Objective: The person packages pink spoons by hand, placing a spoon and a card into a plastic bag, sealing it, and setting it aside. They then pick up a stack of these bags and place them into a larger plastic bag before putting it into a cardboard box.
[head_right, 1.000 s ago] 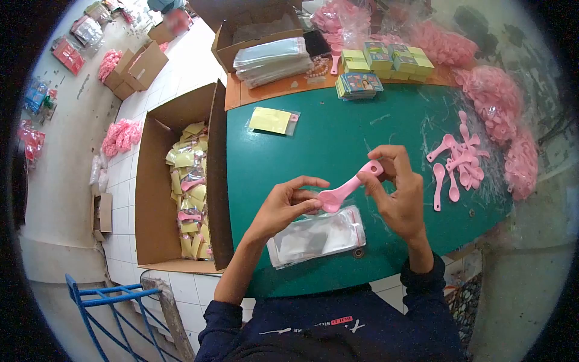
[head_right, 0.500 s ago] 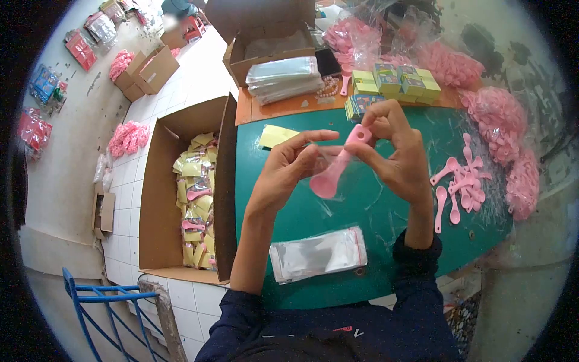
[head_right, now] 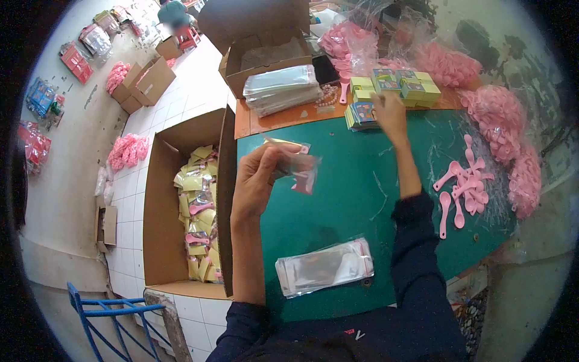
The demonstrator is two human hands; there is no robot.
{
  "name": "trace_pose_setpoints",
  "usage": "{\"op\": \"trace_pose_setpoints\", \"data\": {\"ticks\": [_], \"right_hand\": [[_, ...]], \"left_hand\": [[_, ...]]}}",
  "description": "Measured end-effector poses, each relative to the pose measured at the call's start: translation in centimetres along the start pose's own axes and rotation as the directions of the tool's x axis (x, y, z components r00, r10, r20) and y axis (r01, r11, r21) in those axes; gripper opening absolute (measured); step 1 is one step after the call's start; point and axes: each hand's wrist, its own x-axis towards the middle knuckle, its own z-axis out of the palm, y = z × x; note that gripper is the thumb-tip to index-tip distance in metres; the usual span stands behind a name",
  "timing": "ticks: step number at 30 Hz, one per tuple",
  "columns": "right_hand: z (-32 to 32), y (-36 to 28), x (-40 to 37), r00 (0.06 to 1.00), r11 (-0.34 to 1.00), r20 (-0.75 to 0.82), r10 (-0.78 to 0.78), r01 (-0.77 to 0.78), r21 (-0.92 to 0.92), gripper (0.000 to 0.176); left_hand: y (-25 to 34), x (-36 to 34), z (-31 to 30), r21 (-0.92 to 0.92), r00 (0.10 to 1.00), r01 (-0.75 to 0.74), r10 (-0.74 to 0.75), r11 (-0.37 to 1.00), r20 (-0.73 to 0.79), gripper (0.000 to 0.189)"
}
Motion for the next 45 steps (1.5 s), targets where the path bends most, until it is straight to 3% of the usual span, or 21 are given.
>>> {"op": "trace_pose_setpoints", "data": {"ticks": [2,5,9,12,15,18,19,20,21,23,26,29,32,35,38,44,45], "right_hand": [[4.1,10.1,2.4,0.97,0.914,0.157,0.186,-0.113,-0.39,0.044],[3.4,6.0,-0.1,0.953,0.849,-0.02,0.304,-0.28,-0.449,0.047],[3.1,5.7,-0.9,0.984,0.752,-0.143,-0.108,-0.013,-0.659,0.031],[2.7,5.6,-0.9,0.975,0.878,-0.174,-0.136,0.037,-0.477,0.023],[2.6,4.9,-0.6,0.974,0.94,-0.217,-0.059,-0.019,-0.342,0.022],[1.2,4.2,-0.8,0.955,0.938,-0.216,-0.205,0.129,-0.323,0.016],[0.1,2.1,-1.3,0.992,0.997,-0.106,-0.069,0.071,0.019,0.015],[-1.9,-1.5,-2.3,0.998,0.938,0.05,0.028,-0.043,0.343,0.013],[-3.7,-4.8,-3.6,0.97,0.771,0.23,0.074,-0.202,0.604,0.012],[-5.7,-9.8,-6.4,0.973,0.623,0.228,-0.024,-0.164,0.765,0.007],[-7.6,-12.6,-8.3,0.95,0.697,0.278,-0.141,-0.104,0.71,0.008],[-8.8,-13.1,-8.8,0.871,0.831,0.463,-0.165,-0.131,0.541,0.013],[-9.0,-13.3,-8.9,0.917,0.891,0.344,-0.203,0.027,0.453,0.012],[-9.4,-14.1,-9.2,0.975,0.776,0.204,-0.089,-0.06,0.627,0.008],[-9.4,-14.1,-9.2,0.932,0.911,0.267,-0.246,0.128,0.392,0.01],[-8.7,-14.4,-9.4,0.816,0.929,0.495,-0.299,0.13,0.346,0.017],[-8.5,-14.4,-9.4,0.778,0.926,0.522,-0.35,0.206,0.315,0.019]], "left_hand": [[0.4,-0.3,-0.8,0.016,0.999,0.003,-0.003,1.0,0.038,0.036],[0.7,-0.2,-1.2,-0.001,0.998,0.063,-0.063,0.998,0.028,0.036],[0.4,-0.1,-1.3,-0.04,0.975,0.222,-0.223,0.974,-0.013,0.035],[-0.1,0.1,-1.6,0.009,0.959,0.285,-0.285,0.958,-0.001,0.035],[-0.1,0.0,-1.4,0.022,0.946,0.324,-0.324,0.946,0.009,0.035],[0.0,-0.1,-1.5,0.062,0.936,0.352,-0.352,0.934,-0.004,0.035],[-0.2,-0.1,-1.7,0.07,0.937,0.349,-0.35,0.934,-0.003,0.035],[-0.6,0.0,-1.9,0.074,0.937,0.349,-0.35,0.934,-0.002,0.034],[-1.0,-0.1,-1.9,0.077,0.935,0.353,-0.354,0.933,0.003,0.034],[-0.9,0.2,-1.7,0.079,0.927,0.372,-0.374,0.925,0.012,0.032],[-1.5,0.0,-1.2,0.078,0.92,0.391,-0.392,0.917,-0.009,0.032],[-1.4,0.0,-1.2,0.145,0.924,0.381,-0.383,0.913,-0.012,0.032],[-1.3,0.1,-1.1,0.136,0.932,0.357,-0.362,0.924,0.011,0.032],[-0.8,0.1,-0.9,0.121,0.927,0.369,-0.375,0.921,0.026,0.033],[-1.1,0.1,-0.9,0.139,0.924,0.377,-0.383,0.916,0.018,0.033],[-2.0,0.2,-0.7,0.376,0.954,0.214,-0.275,0.901,0.116,0.033],[-1.5,0.1,-0.3,0.396,0.954,0.177,-0.255,0.901,0.155,0.034]]}}
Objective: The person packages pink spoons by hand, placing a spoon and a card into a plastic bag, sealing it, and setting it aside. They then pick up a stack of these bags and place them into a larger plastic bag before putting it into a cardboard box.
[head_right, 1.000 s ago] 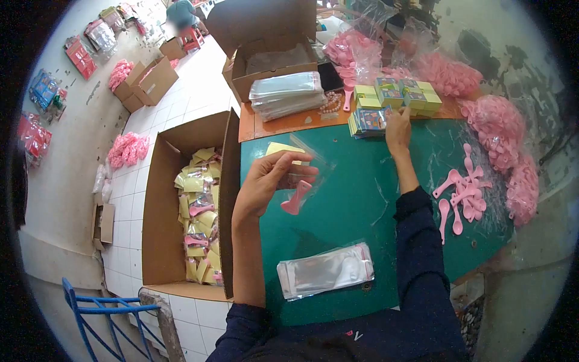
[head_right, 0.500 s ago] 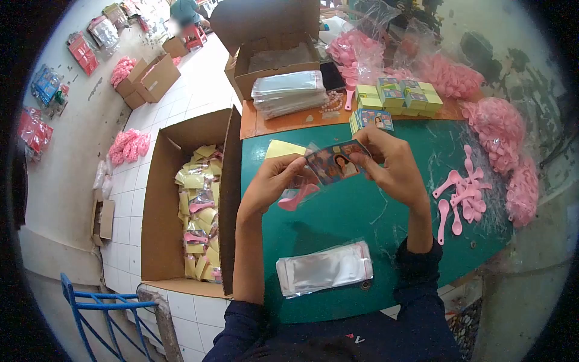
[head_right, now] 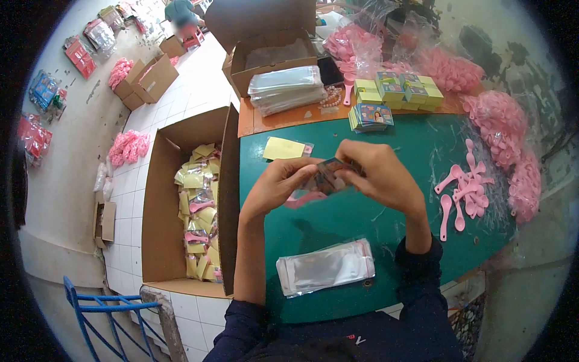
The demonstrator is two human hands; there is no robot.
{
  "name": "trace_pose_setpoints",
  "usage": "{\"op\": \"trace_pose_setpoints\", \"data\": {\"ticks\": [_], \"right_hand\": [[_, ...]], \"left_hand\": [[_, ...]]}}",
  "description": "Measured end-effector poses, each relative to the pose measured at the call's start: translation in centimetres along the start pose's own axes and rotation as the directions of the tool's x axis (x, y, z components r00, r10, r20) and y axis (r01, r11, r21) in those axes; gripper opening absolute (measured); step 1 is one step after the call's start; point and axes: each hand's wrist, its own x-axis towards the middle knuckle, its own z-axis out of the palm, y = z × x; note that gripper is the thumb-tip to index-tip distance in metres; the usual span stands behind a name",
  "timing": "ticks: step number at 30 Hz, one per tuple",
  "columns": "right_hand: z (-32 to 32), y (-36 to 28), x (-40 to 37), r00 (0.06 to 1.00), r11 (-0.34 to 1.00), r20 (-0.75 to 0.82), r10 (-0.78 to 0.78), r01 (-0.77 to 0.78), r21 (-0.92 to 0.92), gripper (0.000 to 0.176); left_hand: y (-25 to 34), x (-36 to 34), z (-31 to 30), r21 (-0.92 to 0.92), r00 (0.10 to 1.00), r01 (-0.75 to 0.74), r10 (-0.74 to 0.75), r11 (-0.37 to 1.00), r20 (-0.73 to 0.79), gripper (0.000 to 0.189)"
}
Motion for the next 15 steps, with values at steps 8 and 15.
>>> {"op": "trace_pose_setpoints", "data": {"ticks": [8,15], "right_hand": [[1.2,1.3,0.4,0.962,0.972,0.149,-0.227,0.234,-0.034,0.021],[0.5,1.7,0.8,0.996,0.985,0.088,0.025,-0.039,0.17,0.014]], "left_hand": [[0.8,-0.2,1.2,0.32,0.992,0.108,-0.082,0.941,-0.094,0.054],[1.1,-0.3,0.7,0.376,0.984,0.175,-0.17,0.91,-0.049,0.063]]}}
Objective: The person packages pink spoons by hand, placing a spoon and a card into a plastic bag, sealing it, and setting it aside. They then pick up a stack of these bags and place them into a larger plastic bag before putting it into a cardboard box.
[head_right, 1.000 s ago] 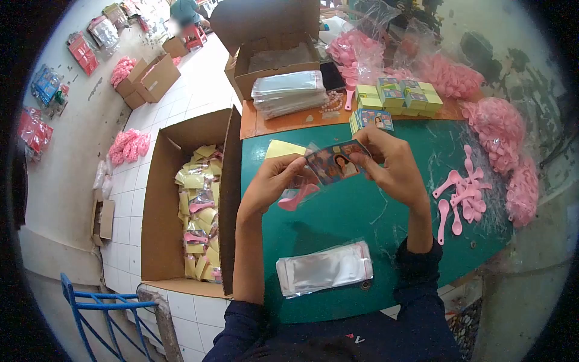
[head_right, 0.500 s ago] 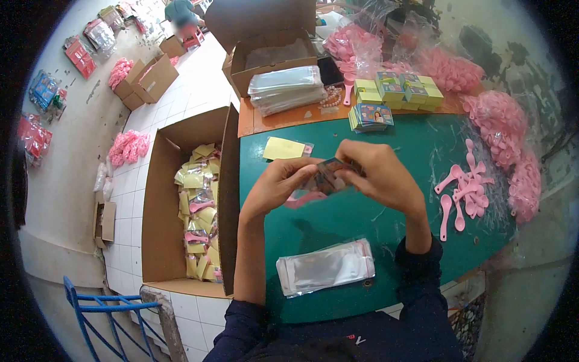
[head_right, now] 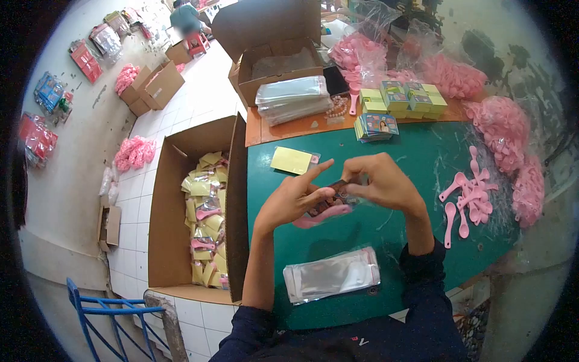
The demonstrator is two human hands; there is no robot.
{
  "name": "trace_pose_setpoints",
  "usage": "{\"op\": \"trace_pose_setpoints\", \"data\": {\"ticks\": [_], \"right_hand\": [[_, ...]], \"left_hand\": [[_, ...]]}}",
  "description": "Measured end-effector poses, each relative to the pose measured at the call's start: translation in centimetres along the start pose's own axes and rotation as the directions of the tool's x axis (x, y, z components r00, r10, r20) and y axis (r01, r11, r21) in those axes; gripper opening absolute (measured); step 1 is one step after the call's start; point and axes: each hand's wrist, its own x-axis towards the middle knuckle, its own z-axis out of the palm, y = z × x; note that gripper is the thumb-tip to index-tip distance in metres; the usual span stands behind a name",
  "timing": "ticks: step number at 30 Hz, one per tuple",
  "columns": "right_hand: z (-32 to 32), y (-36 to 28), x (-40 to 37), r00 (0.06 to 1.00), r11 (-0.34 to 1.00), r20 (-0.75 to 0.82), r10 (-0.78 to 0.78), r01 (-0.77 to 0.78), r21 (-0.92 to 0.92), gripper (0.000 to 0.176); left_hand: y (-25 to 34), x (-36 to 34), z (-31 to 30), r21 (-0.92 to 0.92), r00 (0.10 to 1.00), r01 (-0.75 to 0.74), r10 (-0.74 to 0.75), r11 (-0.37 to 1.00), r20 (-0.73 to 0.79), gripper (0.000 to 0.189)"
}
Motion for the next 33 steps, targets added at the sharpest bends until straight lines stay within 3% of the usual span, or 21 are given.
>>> {"op": "trace_pose_setpoints", "data": {"ticks": [3,4,7,8,10,13,16,18,19,20,21,22,23,25,28,30,33], "right_hand": [[-1.1,0.8,0.1,0.982,0.967,-0.015,0.186,-0.18,0.183,0.018],[-1.2,1.3,0.3,0.992,0.987,-0.065,0.107,-0.098,0.13,0.019],[-1.0,1.3,0.6,0.997,0.911,0.018,0.077,-0.078,0.405,0.018],[-1.1,0.9,0.9,0.99,0.889,0.059,0.126,-0.139,0.437,0.018],[-1.0,0.0,0.9,0.962,0.828,0.153,0.226,-0.273,0.491,0.018],[-1.0,1.4,1.0,0.958,0.865,0.165,0.237,-0.285,0.413,0.02],[-0.1,2.6,1.2,0.987,0.858,0.048,0.155,-0.159,0.488,0.02],[-0.3,1.6,0.8,0.991,0.891,-0.001,0.136,-0.122,0.437,0.019],[-0.4,1.0,0.7,0.992,0.907,-0.024,0.125,-0.104,0.408,0.019],[-0.4,0.8,0.5,0.989,0.984,-0.116,0.088,-0.068,0.163,0.018],[0.1,0.7,0.2,0.979,0.993,-0.191,0.066,-0.045,0.11,0.017],[1.1,0.6,-0.2,0.964,0.998,-0.262,0.043,-0.029,0.056,0.017],[2.0,0.7,-0.6,0.943,1.0,-0.332,0.014,-0.015,0.0,0.016],[4.1,1.8,-1.4,0.969,0.994,-0.245,0.017,-0.042,-0.097,0.017],[6.7,2.7,-3.4,0.996,0.989,-0.042,-0.079,0.073,-0.128,0.023],[7.3,2.9,-4.7,0.982,0.979,0.117,-0.148,0.162,-0.123,0.028],[7.8,2.8,-6.1,0.98,0.963,0.194,-0.051,0.1,-0.25,0.031]], "left_hand": [[-2.2,-0.5,-1.4,-0.222,0.985,-0.168,0.175,0.96,0.009,0.064],[-1.6,-1.1,-2.5,-0.28,0.988,-0.13,0.147,0.951,0.043,0.068],[-1.8,-1.9,-4.2,-0.331,0.991,-0.106,0.129,0.938,0.047,0.073],[-2.2,-1.9,-3.8,-0.396,0.986,-0.158,0.166,0.905,-0.015,0.076],[-2.0,-1.8,-3.8,-0.409,0.988,-0.153,0.151,0.899,-0.039,0.079],[-2.0,-1.7,-3.6,-0.404,0.987,-0.156,0.152,0.901,-0.043,0.082],[-1.3,-1.7,-3.6,-0.326,0.988,-0.151,0.148,0.933,-0.034,0.082],[-1.4,-1.7,-3.7,-0.276,0.991,-0.133,0.131,0.952,-0.028,0.081],[-2.3,-1.5,-2.9,-0.217,0.969,-0.2,0.161,0.955,-0.189,0.079],[-3.7,-0.8,-1.5,-0.146,0.919,-0.259,0.197,0.955,-0.343,0.078],[-3.9,-0.7,-0.7,-0.068,0.844,-0.302,0.234,0.951,-0.483,0.076],[-3.9,-1.6,-0.1,-0.255,0.907,-0.081,-0.034,0.964,-0.419,0.069],[-4.4,-2.3,0.8,-0.449,0.958,0.022,-0.148,0.893,-0.247,0.07],[-5.6,-3.8,2.7,-0.712,0.955,0.285,-0.257,0.641,0.15,0.072],[-5.7,-5.7,6.1,-0.842,0.924,0.368,-0.26,0.394,0.281,0.072],[-6.1,-6.3,6.9,-0.784,0.93,0.355,-0.276,0.509,0.242,0.074],[-6.1,-7.2,6.9,-0.731,0.932,0.356,-0.279,0.582,0.232,0.071]]}}
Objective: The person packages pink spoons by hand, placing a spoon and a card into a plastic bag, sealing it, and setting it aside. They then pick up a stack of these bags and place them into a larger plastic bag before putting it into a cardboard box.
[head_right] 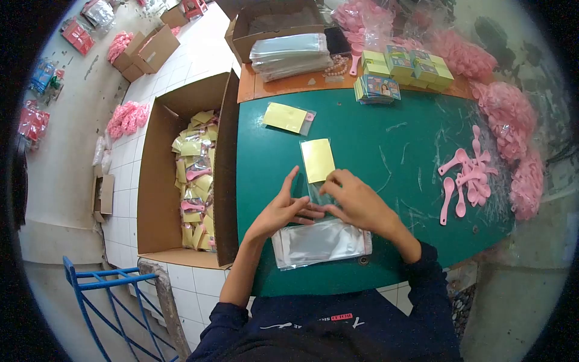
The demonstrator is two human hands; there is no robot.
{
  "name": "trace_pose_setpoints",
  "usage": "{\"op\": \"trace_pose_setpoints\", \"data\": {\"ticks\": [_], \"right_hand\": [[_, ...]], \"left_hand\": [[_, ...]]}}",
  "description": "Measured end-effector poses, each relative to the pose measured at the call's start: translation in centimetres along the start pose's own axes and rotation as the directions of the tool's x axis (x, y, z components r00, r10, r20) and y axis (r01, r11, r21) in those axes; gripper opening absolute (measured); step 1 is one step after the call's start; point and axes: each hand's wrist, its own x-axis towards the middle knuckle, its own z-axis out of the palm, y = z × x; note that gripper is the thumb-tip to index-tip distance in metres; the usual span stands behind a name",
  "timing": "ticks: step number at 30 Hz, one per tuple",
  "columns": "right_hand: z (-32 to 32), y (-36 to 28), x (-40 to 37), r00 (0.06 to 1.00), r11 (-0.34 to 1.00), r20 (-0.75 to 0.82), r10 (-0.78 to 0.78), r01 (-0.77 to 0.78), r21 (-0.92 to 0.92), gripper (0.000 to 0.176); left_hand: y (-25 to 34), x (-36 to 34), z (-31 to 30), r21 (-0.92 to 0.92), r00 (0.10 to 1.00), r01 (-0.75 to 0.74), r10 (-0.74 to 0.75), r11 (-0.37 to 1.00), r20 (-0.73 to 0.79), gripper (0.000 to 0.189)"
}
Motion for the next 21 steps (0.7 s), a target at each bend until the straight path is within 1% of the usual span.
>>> {"op": "trace_pose_setpoints", "data": {"ticks": [2,4,5,8,11,17,20,21], "right_hand": [[0.7,-0.2,-0.5,1.0,1.0,0.019,-0.013,0.013,0.0,0.029],[1.8,-0.1,-0.6,0.998,0.998,0.023,-0.054,0.053,0.033,0.027],[2.1,-0.3,-0.5,0.999,0.998,0.025,-0.043,0.042,0.037,0.026],[2.5,-0.5,-0.4,0.998,0.998,0.028,-0.06,0.06,0.0,0.027],[2.9,-0.7,-0.2,0.989,0.983,-0.066,-0.132,0.122,-0.136,0.025],[3.3,-1.5,0.0,0.966,0.956,-0.163,-0.202,0.158,-0.246,0.019],[3.7,-1.5,0.0,0.958,0.946,-0.186,-0.22,0.163,-0.28,0.025],[3.8,-1.4,0.0,0.957,0.937,-0.171,-0.236,0.177,-0.302,0.022]], "left_hand": [[-0.4,-0.3,-0.2,0.065,1.0,-0.001,0.0,0.998,0.019,0.07],[-0.3,-0.4,-0.1,0.104,0.999,-0.045,0.045,0.994,-0.004,0.069],[-0.3,-0.5,-0.1,0.125,0.998,-0.066,0.068,0.99,-0.017,0.068],[-0.4,-0.4,-0.2,0.06,0.997,-0.072,0.074,0.996,-0.028,0.07],[-0.4,-0.4,-0.1,-0.034,0.997,-0.055,0.053,0.998,-0.057,0.066],[-0.6,0.1,-0.2,-0.137,0.994,-0.013,-0.002,0.991,-0.108,0.066],[-0.6,0.1,0.0,-0.129,0.996,-0.041,0.03,0.991,-0.085,0.067],[-0.8,0.2,0.0,-0.135,0.995,-0.053,0.041,0.989,-0.086,0.067]]}}
